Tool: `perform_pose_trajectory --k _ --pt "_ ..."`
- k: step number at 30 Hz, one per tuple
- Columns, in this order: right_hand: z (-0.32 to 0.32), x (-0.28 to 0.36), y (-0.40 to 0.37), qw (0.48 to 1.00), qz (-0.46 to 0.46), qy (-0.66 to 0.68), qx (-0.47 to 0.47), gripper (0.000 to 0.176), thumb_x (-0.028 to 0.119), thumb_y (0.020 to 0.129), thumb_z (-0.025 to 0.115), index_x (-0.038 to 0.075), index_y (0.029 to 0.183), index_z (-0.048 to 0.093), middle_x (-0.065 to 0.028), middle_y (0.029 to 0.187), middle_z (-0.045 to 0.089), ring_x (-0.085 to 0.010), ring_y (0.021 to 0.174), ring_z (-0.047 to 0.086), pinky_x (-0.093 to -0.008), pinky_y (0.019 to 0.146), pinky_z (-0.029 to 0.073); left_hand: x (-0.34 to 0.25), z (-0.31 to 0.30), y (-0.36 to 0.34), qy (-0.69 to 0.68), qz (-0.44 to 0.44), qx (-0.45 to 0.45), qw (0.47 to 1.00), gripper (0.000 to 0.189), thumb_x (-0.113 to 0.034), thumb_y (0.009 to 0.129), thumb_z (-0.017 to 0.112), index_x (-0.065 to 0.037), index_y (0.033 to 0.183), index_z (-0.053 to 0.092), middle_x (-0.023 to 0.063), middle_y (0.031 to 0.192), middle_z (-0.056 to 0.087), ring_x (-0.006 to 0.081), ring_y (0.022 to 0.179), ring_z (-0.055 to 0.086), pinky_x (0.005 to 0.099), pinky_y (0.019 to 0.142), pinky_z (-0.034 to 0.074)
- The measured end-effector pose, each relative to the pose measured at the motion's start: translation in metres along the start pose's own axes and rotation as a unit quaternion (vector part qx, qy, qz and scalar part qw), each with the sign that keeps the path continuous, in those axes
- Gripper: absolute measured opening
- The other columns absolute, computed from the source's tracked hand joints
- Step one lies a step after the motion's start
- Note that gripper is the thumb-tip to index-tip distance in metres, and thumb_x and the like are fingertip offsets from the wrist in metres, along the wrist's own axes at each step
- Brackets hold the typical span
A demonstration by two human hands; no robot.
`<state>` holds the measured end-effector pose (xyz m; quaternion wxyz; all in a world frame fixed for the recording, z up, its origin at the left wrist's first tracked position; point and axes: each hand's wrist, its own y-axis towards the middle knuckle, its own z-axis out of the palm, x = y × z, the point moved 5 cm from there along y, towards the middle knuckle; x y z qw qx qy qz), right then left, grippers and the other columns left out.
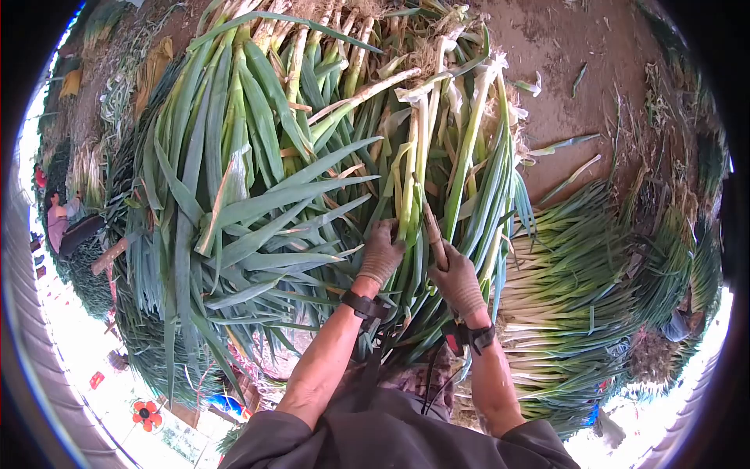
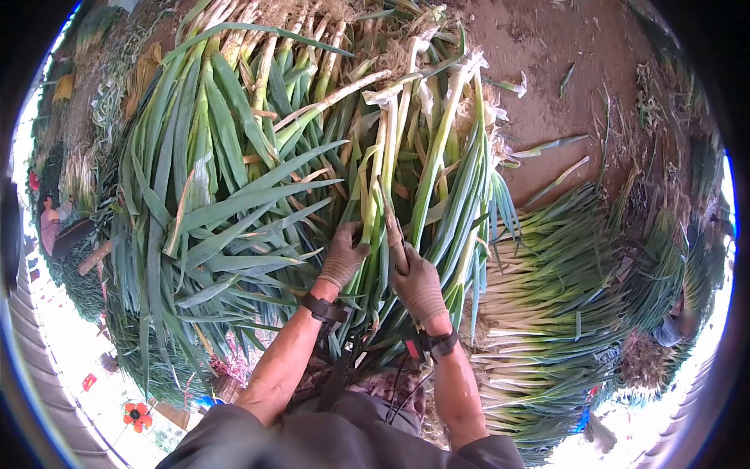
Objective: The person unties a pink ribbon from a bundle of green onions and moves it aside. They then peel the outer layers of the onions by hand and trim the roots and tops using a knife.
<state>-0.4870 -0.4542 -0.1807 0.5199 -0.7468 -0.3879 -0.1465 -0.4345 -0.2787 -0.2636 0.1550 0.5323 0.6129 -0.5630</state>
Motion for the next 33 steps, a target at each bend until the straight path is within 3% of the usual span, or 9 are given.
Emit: perform_pose_trajectory --k 4,12,16,18,21,25,26,28,33 --pt "-0.006 0.011 0.051 0.999 -0.04 -0.007 -0.028 0.037 0.019 0.083 0.066 0.002 0.116 0.063 -0.0304 0.095 0.068 -0.0502 0.096 0.064 -0.0534 0.083 0.052 0.015 0.009 0.006 -0.016 -0.016 0.025 0.999 0.04 -0.01 0.078 0.068 0.004 0.115 0.062 0.0244 0.121 0.054 0.0401 0.11 0.06 0.044 0.1 0.05" --pt "-0.01 0.012 0.141 0.996 -0.029 -0.078 -0.028 0.041 0.024 0.08 0.067 0.003 0.115 0.065 -0.0279 0.103 0.07 -0.0455 0.1 0.066 -0.0528 0.09 0.052 0.0 0.003 0.006 0.094 0.03 -0.03 0.995 0.044 -0.012 0.072 0.072 0.004 0.112 0.064 0.0251 0.133 0.052 0.0412 0.117 0.058 0.0428 0.104 0.048" --pt "-0.014 0.018 0.168 0.991 -0.042 -0.114 -0.049 0.044 0.024 0.078 0.069 0.002 0.116 0.065 -0.0277 0.104 0.07 -0.0449 0.101 0.067 -0.0514 0.091 0.052 -0.005 0.012 0.007 0.056 0.017 0.006 0.998 0.047 -0.012 0.071 0.072 0.002 0.114 0.062 0.0248 0.126 0.059 0.0395 0.115 0.061 0.0423 0.102 0.049" --pt "-0.015 0.02 0.172 0.99 -0.029 -0.127 -0.059 0.043 0.024 0.079 0.069 0.001 0.115 0.066 -0.0274 0.104 0.07 -0.0449 0.102 0.067 -0.0516 0.091 0.052 -0.002 0.027 0.011 -0.041 -0.045 0.079 0.995 0.051 -0.013 0.071 0.072 0.002 0.118 0.06 0.0256 0.121 0.061 0.0375 0.115 0.062 0.0407 0.102 0.048" --pt "-0.021 0.021 0.169 0.987 -0.018 -0.141 -0.071 0.042 0.024 0.08 0.068 0.003 0.116 0.066 -0.0271 0.106 0.071 -0.0449 0.102 0.067 -0.0522 0.091 0.052 -0.026 0.035 0.008 0.082 -0.014 0.097 0.992 0.052 -0.013 0.071 0.072 0.002 0.119 0.057 0.0273 0.115 0.063 0.0401 0.11 0.064 0.0428 0.1 0.049" --pt "-0.028 0.012 0.16 0.985 -0.069 -0.146 -0.055 0.039 0.024 0.081 0.068 0.004 0.114 0.066 -0.0264 0.102 0.071 -0.0449 0.1 0.067 -0.0517 0.089 0.053 -0.025 0.076 0.005 0.202 0.104 0.048 0.973 0.048 -0.013 0.07 0.074 0.001 0.112 0.056 0.0255 0.111 0.059 0.0434 0.104 0.06 0.0468 0.095 0.05" --pt "-0.032 0.011 0.154 0.985 -0.071 -0.146 -0.06 0.039 0.024 0.08 0.068 0.004 0.114 0.066 -0.0262 0.101 0.071 -0.0449 0.099 0.067 -0.0516 0.088 0.053 -0.032 0.086 -0.004 0.244 0.124 0.008 0.962 0.047 -0.013 0.07 0.078 -0.001 0.11 0.056 0.0209 0.109 0.06 0.0406 0.103 0.064 0.0502 0.092 0.052" --pt "-0.041 0.005 0.149 0.986 -0.054 -0.147 -0.056 0.04 0.024 0.08 0.069 0.004 0.114 0.065 -0.0256 0.097 0.071 -0.0446 0.096 0.067 -0.0515 0.086 0.053 -0.041 0.107 -0.005 0.21 0.07 0.049 0.974 0.048 -0.013 0.073 0.078 -0.001 0.113 0.053 0.0209 0.112 0.059 0.0414 0.102 0.064 0.0504 0.092 0.053" --pt "-0.062 -0.001 0.135 0.99 -0.048 -0.125 -0.052 0.04 0.023 0.08 0.068 0.003 0.114 0.064 -0.0273 0.096 0.07 -0.0467 0.095 0.066 -0.0522 0.085 0.053 -0.057 0.13 -0.008 0.096 0.067 0.032 0.993 0.048 -0.014 0.075 0.08 -0.002 0.112 0.051 0.023 0.11 0.059 0.0457 0.099 0.064 0.0521 0.087 0.053"
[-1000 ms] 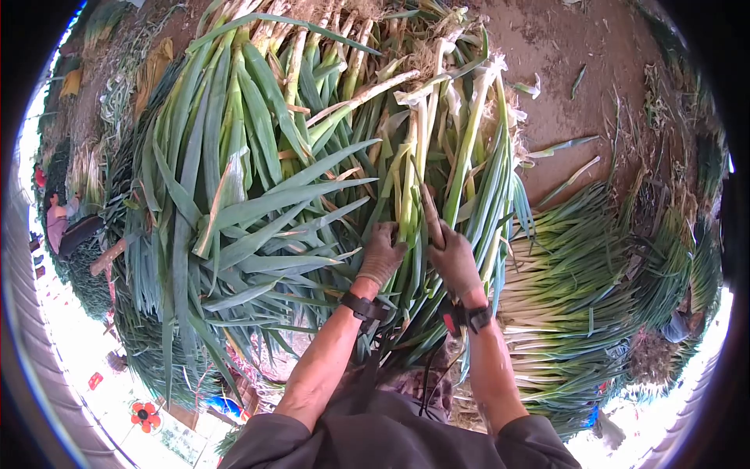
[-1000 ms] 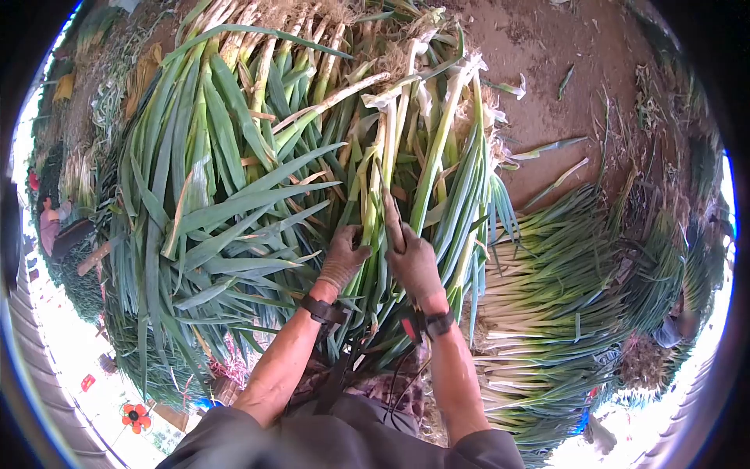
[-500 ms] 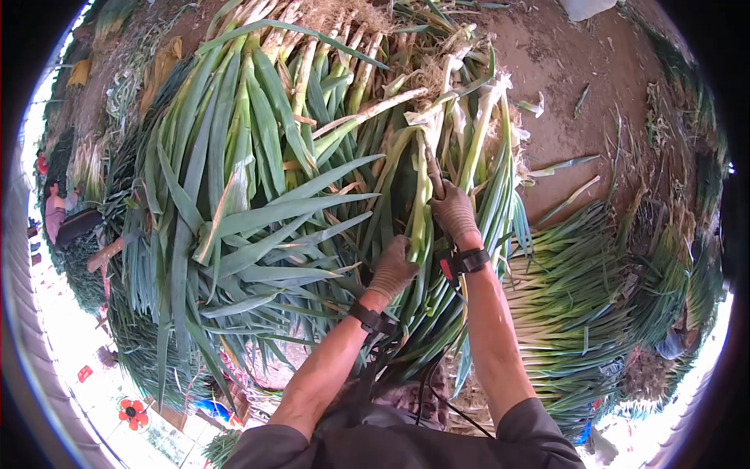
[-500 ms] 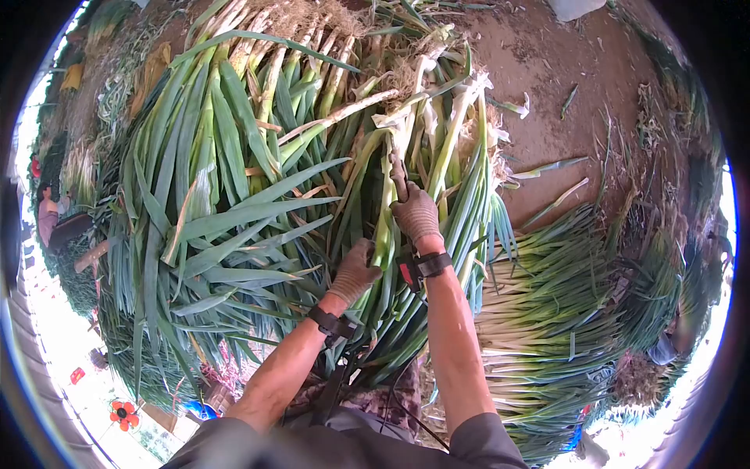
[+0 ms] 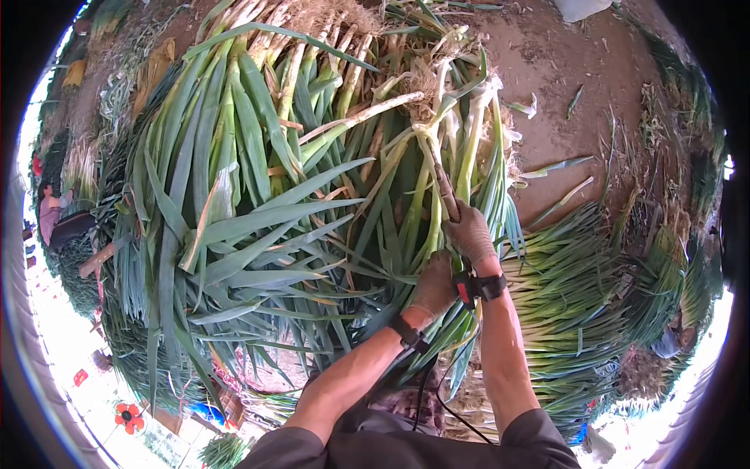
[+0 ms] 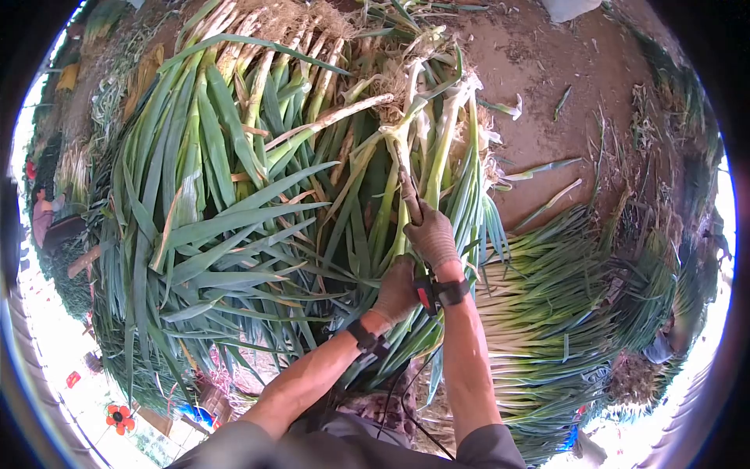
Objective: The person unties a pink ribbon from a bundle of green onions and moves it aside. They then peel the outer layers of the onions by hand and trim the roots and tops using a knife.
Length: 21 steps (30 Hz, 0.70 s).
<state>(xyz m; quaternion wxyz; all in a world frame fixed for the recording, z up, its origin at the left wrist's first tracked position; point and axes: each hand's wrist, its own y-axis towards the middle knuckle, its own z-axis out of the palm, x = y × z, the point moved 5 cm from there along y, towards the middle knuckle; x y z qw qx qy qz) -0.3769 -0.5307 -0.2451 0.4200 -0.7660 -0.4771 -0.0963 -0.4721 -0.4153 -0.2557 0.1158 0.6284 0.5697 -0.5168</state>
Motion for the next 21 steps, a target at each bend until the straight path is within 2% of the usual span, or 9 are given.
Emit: perform_pose_trajectory --k 4,5,7,10,12,14,15,18,21 --pt "-0.018 0.004 -0.03 1.0 -0.017 0.025 -0.004 0.039 0.021 0.081 0.067 0.001 0.115 0.064 -0.0283 0.093 0.068 -0.047 0.091 0.066 -0.0513 0.081 0.052 -0.025 -0.058 -0.013 -0.043 -0.046 0.073 0.995 0.045 -0.01 0.075 0.076 -0.001 0.109 0.05 0.0242 0.1 0.058 0.0445 0.093 0.061 0.0494 0.084 0.052" --pt "-0.02 0.004 -0.036 0.999 -0.015 0.028 -0.002 0.043 0.02 0.081 0.068 0.0 0.118 0.064 -0.0277 0.093 0.069 -0.0452 0.089 0.067 -0.0484 0.081 0.053 -0.028 -0.076 -0.018 -0.094 0.026 0.04 0.994 0.04 -0.008 0.075 0.073 -0.001 0.106 0.048 0.0189 0.095 0.056 0.0335 0.081 0.059 0.0413 0.079 0.052" --pt "-0.026 0.005 -0.049 0.998 -0.005 0.059 -0.001 0.046 0.017 0.082 0.069 -0.002 0.123 0.063 -0.0261 0.091 0.07 -0.0382 0.085 0.071 -0.0436 0.079 0.055 -0.038 -0.116 -0.017 -0.171 -0.033 0.099 0.98 0.037 -0.008 0.076 0.071 -0.004 0.103 0.047 0.0088 0.09 0.05 0.0212 0.082 0.051 0.035 0.078 0.047" --pt "-0.023 0.009 -0.067 0.996 0.007 0.087 0.024 0.038 0.019 0.082 0.066 -0.001 0.114 0.063 -0.0296 0.09 0.067 -0.048 0.09 0.066 -0.0515 0.078 0.053 -0.064 -0.153 -0.026 -0.257 -0.047 0.13 0.956 0.034 -0.007 0.076 0.07 -0.005 0.101 0.047 0.0006 0.09 0.046 0.0104 0.084 0.043 0.0274 0.077 0.043" --pt "-0.022 0.02 -0.08 0.994 0.005 0.095 0.058 0.047 0.014 0.081 0.066 -0.001 0.125 0.06 -0.0307 0.097 0.068 -0.0474 0.093 0.067 -0.0485 0.082 0.054 -0.089 -0.165 -0.036 -0.258 -0.047 0.16 0.952 0.035 -0.01 0.078 0.071 -0.005 0.101 0.045 0.0008 0.09 0.044 0.0103 0.085 0.042 0.0267 0.078 0.044" --pt "-0.024 0.031 -0.084 0.993 0.0 0.106 0.051 0.048 0.014 0.081 0.066 0.0 0.126 0.06 -0.0305 0.098 0.068 -0.0477 0.095 0.067 -0.0488 0.082 0.054 -0.102 -0.164 -0.052 -0.207 0.003 0.164 0.964 0.037 -0.01 0.078 0.071 -0.004 0.103 0.045 0.0012 0.092 0.044 0.0105 0.085 0.043 0.027 0.079 0.044" --pt "-0.026 0.032 -0.085 0.987 -0.032 0.159 -0.013 0.046 0.014 0.081 0.066 -0.001 0.125 0.06 -0.0294 0.094 0.068 -0.0465 0.091 0.067 -0.0475 0.081 0.054 -0.109 -0.163 -0.059 -0.196 0.014 0.153 0.968 0.038 -0.011 0.078 0.072 -0.003 0.105 0.046 0.0025 0.093 0.045 0.0113 0.084 0.043 0.0278 0.078 0.045" --pt "-0.04 0.024 -0.082 0.982 0.032 0.186 -0.031 0.051 0.011 0.082 0.067 -0.002 0.13 0.059 -0.0201 0.091 0.071 -0.0271 0.081 0.069 -0.0365 0.081 0.055 -0.099 -0.153 -0.062 -0.17 0.013 0.093 0.981 0.035 -0.008 0.078 0.069 -0.004 0.104 0.046 0.0044 0.09 0.048 0.013 0.081 0.045 0.0298 0.076 0.047" --pt "-0.062 0.035 -0.083 0.983 0.021 0.178 -0.036 0.052 0.011 0.08 0.067 -0.002 0.13 0.06 -0.0177 0.088 0.069 -0.0247 0.078 0.065 -0.0349 0.08 0.054 -0.083 -0.162 -0.047 -0.12 0.027 0.026 0.992 0.033 -0.006 0.078 0.067 -0.003 0.104 0.045 0.0049 0.086 0.044 0.0136 0.08 0.046 0.0309 0.076 0.048"
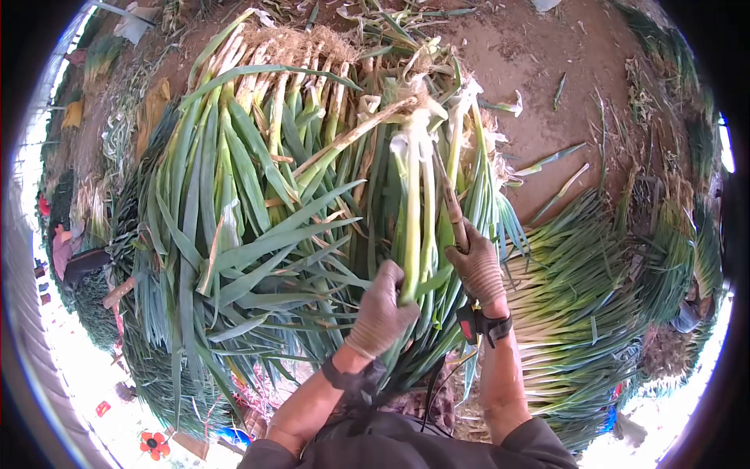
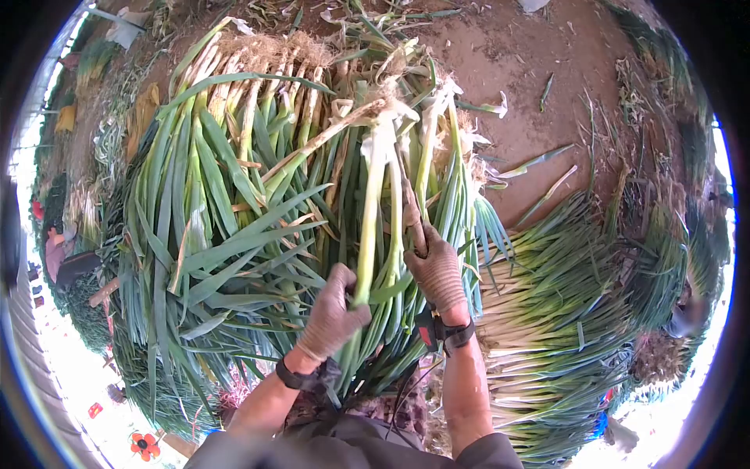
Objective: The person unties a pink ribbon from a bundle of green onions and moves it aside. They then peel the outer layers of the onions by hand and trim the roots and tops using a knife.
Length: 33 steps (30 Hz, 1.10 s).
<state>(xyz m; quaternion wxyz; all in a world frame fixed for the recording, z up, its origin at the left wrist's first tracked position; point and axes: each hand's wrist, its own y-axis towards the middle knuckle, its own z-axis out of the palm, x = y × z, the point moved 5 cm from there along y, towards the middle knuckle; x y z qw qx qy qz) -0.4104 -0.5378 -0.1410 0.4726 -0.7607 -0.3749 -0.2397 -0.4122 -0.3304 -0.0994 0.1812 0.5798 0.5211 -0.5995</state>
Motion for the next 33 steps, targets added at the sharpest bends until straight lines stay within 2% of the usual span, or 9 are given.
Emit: perform_pose_trajectory --k 4,14,18,21,22,25,27,30,33 --pt "0.013 -0.003 -0.011 0.998 -0.036 -0.038 0.038 0.046 0.017 0.081 0.066 0.0 0.124 0.06 -0.0287 0.095 0.069 -0.0467 0.09 0.067 -0.0492 0.08 0.054 0.008 -0.001 0.014 0.034 0.023 -0.012 0.999 0.031 -0.003 0.077 0.064 -0.002 0.101 0.044 0.0083 0.082 0.045 0.0182 0.074 0.046 0.0343 0.072 0.048" --pt "0.019 -0.013 0.002 1.0 -0.008 -0.003 0.012 0.05 0.015 0.082 0.066 -0.001 0.129 0.06 -0.0289 0.096 0.069 -0.0422 0.091 0.07 -0.044 0.083 0.055 0.005 0.021 0.007 0.114 0.074 -0.046 0.99 0.032 0.0 0.076 0.065 -0.001 0.103 0.047 0.0179 0.085 0.053 0.0324 0.075 0.055 0.0411 0.072 0.05" --pt "0.008 -0.032 0.018 0.999 0.033 0.028 -0.002 0.049 0.013 0.081 0.066 0.001 0.128 0.062 -0.0209 0.093 0.073 -0.0301 0.084 0.072 -0.0379 0.083 0.056 0.008 0.047 0.017 0.204 0.124 0.065 0.969 0.041 -0.012 0.077 0.08 -0.002 0.108 0.056 0.0204 0.1 0.058 0.0426 0.095 0.06 0.0487 0.082 0.05" --pt "0.006 -0.031 0.016 0.999 0.025 -0.026 0.013 0.05 0.013 0.081 0.066 0.0 0.129 0.061 -0.0213 0.091 0.072 -0.0302 0.083 0.072 -0.0378 0.081 0.057 0.027 -0.004 0.095 0.291 0.081 -0.055 0.952 0.04 -0.008 0.077 0.079 0.0 0.11 0.059 0.021 0.11 0.061 0.0402 0.101 0.061 0.0485 0.089 0.05" --pt "0.01 -0.035 0.012 0.999 0.019 -0.042 0.023 0.051 0.013 0.081 0.066 0.0 0.13 0.061 -0.0218 0.091 0.072 -0.031 0.084 0.073 -0.0383 0.081 0.057 0.046 -0.03 0.129 0.384 0.121 -0.162 0.901 0.037 -0.01 0.081 0.075 0.0 0.113 0.059 0.0208 0.112 0.061 0.0375 0.105 0.06 0.0481 0.09 0.05" --pt "0.028 -0.04 -0.004 0.997 0.013 -0.045 0.053 0.049 0.013 0.082 0.066 -0.001 0.129 0.059 -0.0246 0.091 0.071 -0.0365 0.085 0.072 -0.0418 0.081 0.058 0.069 -0.096 0.204 0.617 -0.024 -0.155 0.771 0.039 -0.024 0.089 0.068 -0.003 0.12 0.059 0.0203 0.118 0.064 0.036 0.112 0.061 0.0449 0.094 0.049" --pt "0.038 -0.034 -0.018 0.995 0.043 -0.021 0.085 0.049 0.012 0.082 0.066 0.001 0.129 0.06 -0.025 0.091 0.07 -0.0374 0.085 0.072 -0.0426 0.08 0.057 0.131 -0.12 0.235 0.654 -0.07 -0.108 0.745 0.046 -0.031 0.087 0.072 -0.004 0.122 0.059 0.0217 0.111 0.07 0.0369 0.106 0.067 0.0463 0.091 0.052" --pt "0.052 -0.047 -0.037 0.995 0.04 -0.001 0.087 0.053 0.011 0.081 0.07 0.0 0.132 0.058 -0.0237 0.093 0.071 -0.0338 0.086 0.071 -0.0406 0.081 0.056 0.147 -0.131 0.236 0.581 -0.138 -0.076 0.798 0.023 -0.013 0.091 0.064 -0.004 0.112 0.063 0.0222 0.093 0.073 0.0358 0.086 0.074 0.0484 0.083 0.056" --pt "0.051 -0.053 -0.053 0.995 0.048 -0.001 0.088 0.058 0.01 0.08 0.071 -0.002 0.135 0.057 -0.0222 0.093 0.07 -0.0275 0.086 0.072 -0.0378 0.083 0.056 0.122 -0.109 0.215 0.458 -0.148 -0.001 0.876 0.032 -0.024 0.088 0.071 -0.002 0.11 0.063 0.0253 0.09 0.072 0.0365 0.083 0.075 0.0507 0.083 0.056"
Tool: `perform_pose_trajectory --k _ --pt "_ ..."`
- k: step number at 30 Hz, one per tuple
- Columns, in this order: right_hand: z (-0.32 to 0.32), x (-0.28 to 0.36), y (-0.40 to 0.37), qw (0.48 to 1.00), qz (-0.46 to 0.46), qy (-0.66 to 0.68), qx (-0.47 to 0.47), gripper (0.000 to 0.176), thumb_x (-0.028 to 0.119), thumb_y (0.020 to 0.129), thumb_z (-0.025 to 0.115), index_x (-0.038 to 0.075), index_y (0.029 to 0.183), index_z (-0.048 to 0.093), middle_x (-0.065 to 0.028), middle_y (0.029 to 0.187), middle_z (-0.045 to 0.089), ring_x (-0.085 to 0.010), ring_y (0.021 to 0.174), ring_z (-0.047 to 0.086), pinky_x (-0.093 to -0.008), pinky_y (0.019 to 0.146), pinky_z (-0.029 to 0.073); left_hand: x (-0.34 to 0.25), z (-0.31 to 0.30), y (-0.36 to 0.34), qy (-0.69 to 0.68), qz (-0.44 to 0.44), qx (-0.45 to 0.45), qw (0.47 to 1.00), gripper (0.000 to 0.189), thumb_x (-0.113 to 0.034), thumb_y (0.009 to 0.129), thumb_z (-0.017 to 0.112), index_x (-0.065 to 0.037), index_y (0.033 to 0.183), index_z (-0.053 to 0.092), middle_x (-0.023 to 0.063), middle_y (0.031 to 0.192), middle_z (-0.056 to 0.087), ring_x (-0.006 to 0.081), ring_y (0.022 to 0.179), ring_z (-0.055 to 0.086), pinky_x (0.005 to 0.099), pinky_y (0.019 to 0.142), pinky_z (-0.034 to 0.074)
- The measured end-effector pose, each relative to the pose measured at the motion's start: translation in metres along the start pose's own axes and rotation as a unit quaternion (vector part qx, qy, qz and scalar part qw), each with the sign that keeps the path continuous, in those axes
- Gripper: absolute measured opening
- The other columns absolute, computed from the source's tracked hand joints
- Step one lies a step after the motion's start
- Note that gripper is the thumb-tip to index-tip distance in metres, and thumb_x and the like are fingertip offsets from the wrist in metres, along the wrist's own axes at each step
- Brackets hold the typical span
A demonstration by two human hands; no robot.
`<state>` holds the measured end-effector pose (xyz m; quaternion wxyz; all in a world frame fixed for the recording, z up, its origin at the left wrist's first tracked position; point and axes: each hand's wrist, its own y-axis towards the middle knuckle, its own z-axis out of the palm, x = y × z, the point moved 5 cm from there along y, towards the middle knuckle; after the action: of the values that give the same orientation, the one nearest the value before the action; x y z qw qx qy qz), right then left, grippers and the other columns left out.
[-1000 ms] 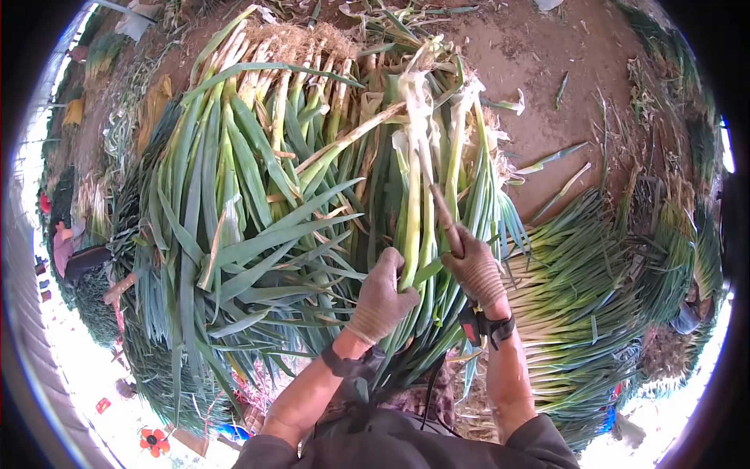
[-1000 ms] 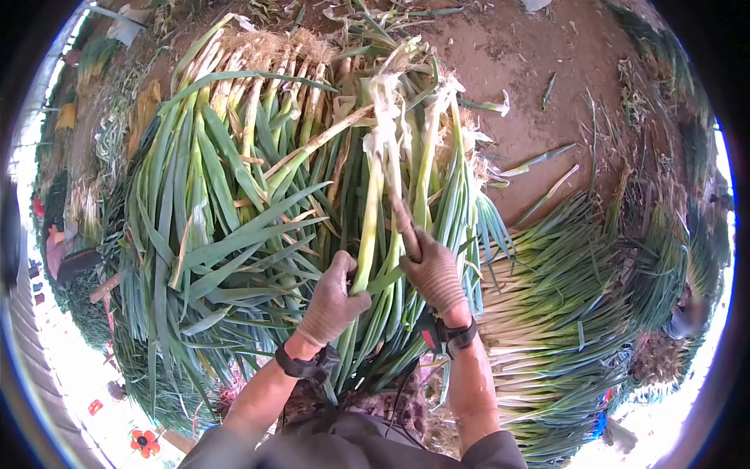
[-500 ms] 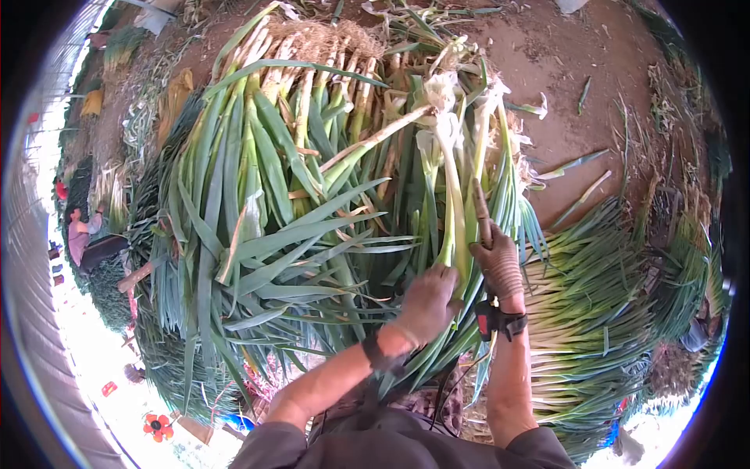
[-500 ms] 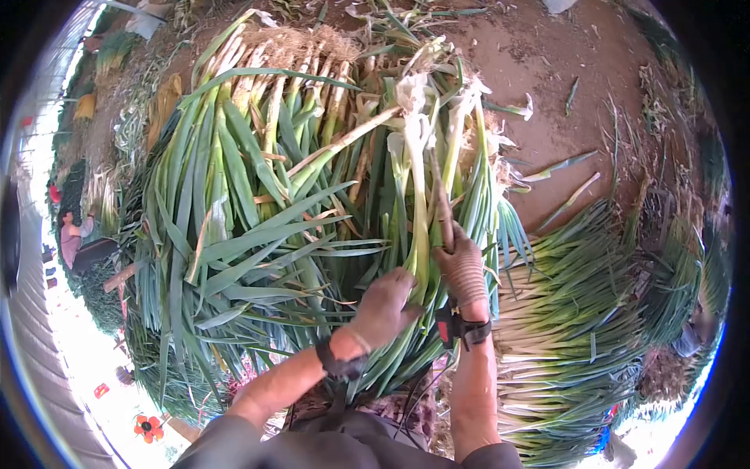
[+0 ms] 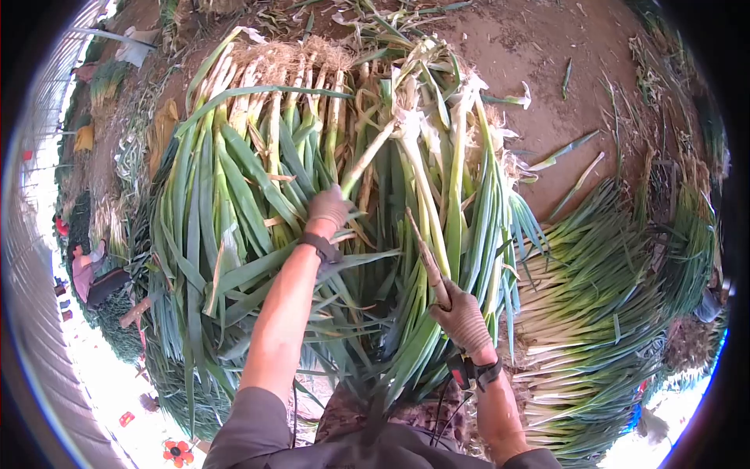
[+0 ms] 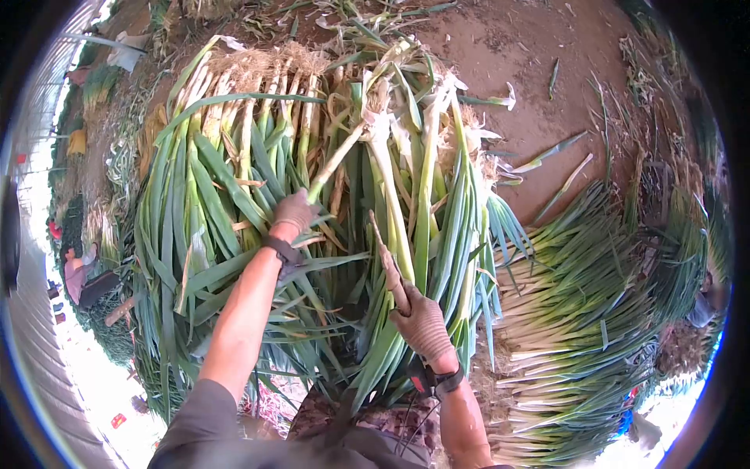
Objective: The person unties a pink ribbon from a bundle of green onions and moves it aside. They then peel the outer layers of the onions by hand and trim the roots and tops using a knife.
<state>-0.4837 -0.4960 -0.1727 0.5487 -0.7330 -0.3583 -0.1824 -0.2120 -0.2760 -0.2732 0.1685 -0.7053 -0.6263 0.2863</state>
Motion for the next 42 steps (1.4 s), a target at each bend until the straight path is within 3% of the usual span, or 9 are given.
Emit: perform_pose_trajectory --k 3,6,7,14,24,28,31,34,42 --pt "-0.005 0.013 -0.012 0.999 0.013 0.043 0.007 0.06 0.009 0.08 0.07 -0.002 0.137 0.056 -0.0213 0.094 0.07 -0.0266 0.086 0.07 -0.0366 0.085 0.055 -0.021 0.042 -0.029 -0.164 0.015 0.054 0.985 0.051 -0.039 0.084 0.078 0.002 0.108 0.06 0.0263 0.095 0.07 0.0418 0.089 0.07 0.0473 0.08 0.054" --pt "-0.012 0.024 -0.02 0.997 -0.034 0.067 -0.025 0.061 0.008 0.08 0.07 -0.002 0.138 0.055 -0.0208 0.095 0.07 -0.0245 0.088 0.07 -0.0357 0.086 0.055 -0.07 0.072 -0.077 -0.539 -0.016 0.076 0.839 0.044 -0.028 0.086 0.08 0.003 0.11 0.061 0.01 0.088 0.069 0.0149 0.075 0.062 0.0335 0.07 0.053" --pt "-0.018 0.034 -0.024 0.996 -0.043 0.069 -0.032 0.06 0.009 0.081 0.069 0.001 0.138 0.054 -0.0285 0.101 0.068 -0.0414 0.095 0.07 -0.0411 0.085 0.055 -0.086 0.088 -0.086 -0.564 0.013 0.061 0.824 0.04 -0.025 0.086 0.078 0.002 0.11 0.061 0.0094 0.088 0.069 0.0137 0.076 0.062 0.0331 0.069 0.052" --pt "-0.024 0.018 -0.05 0.999 0.017 -0.009 -0.036 0.051 0.011 0.084 0.065 0.0 0.133 0.056 -0.0315 0.097 0.067 -0.0494 0.095 0.066 -0.0486 0.08 0.055 -0.09 0.136 -0.154 -0.475 0.029 0.073 0.877 0.047 -0.018 0.082 0.071 0.009 0.118 0.059 0.0202 0.101 0.07 0.022 0.094 0.065 0.0351 0.089 0.051" --pt "0.004 0.002 -0.086 0.997 0.048 -0.055 -0.008 0.057 0.016 0.083 0.069 0.004 0.136 0.055 -0.0298 0.094 0.069 -0.0476 0.089 0.067 -0.0516 0.078 0.055 -0.049 0.12 -0.141 -0.37 0.052 -0.039 0.927 0.036 -0.015 0.079 0.075 0.002 0.109 0.062 0.0163 0.091 0.068 0.0217 0.084 0.063 0.037 0.082 0.052" --pt "0.009 -0.001 -0.057 0.997 0.01 -0.063 -0.052 0.049 0.015 0.084 0.067 0.004 0.13 0.056 -0.029 0.091 0.068 -0.0488 0.087 0.066 -0.0543 0.077 0.054 -0.054 0.106 -0.142 -0.369 0.031 0.019 0.929 0.037 -0.014 0.08 0.077 0.004 0.109 0.061 0.0162 0.093 0.068 0.0213 0.086 0.062 0.0366 0.083 0.051" --pt "0.004 -0.003 -0.03 0.995 0.007 -0.076 -0.072 0.044 0.016 0.085 0.065 0.005 0.127 0.056 -0.029 0.089 0.068 -0.0497 0.086 0.066 -0.0557 0.076 0.054 -0.052 0.104 -0.142 -0.385 0.029 0.03 0.922 0.047 -0.017 0.078 0.081 0.005 0.114 0.062 0.0268 0.105 0.071 0.0413 0.1 0.069 0.0433 0.091 0.053" --pt "0.0 0.0 -0.011 0.992 -0.017 -0.085 -0.091 0.043 0.017 0.085 0.064 0.005 0.126 0.056 -0.0294 0.09 0.068 -0.0502 0.087 0.065 -0.0566 0.078 0.053 -0.054 0.106 -0.142 -0.418 0.035 0.041 0.907 0.035 -0.01 0.082 0.078 0.004 0.11 0.06 0.0134 0.096 0.069 0.0206 0.088 0.062 0.0353 0.085 0.051" --pt "-0.018 0.012 0.053 0.988 0.008 -0.079 -0.134 0.035 0.017 0.082 0.065 0.001 0.113 0.062 -0.0297 0.093 0.068 -0.0491 0.091 0.065 -0.0553 0.081 0.052 -0.056 0.094 -0.145 -0.444 0.038 0.05 0.894 0.041 -0.012 0.079 0.078 0.005 0.112 0.061 0.0211 0.101 0.072 0.0281 0.094 0.07 0.0373 0.089 0.052"
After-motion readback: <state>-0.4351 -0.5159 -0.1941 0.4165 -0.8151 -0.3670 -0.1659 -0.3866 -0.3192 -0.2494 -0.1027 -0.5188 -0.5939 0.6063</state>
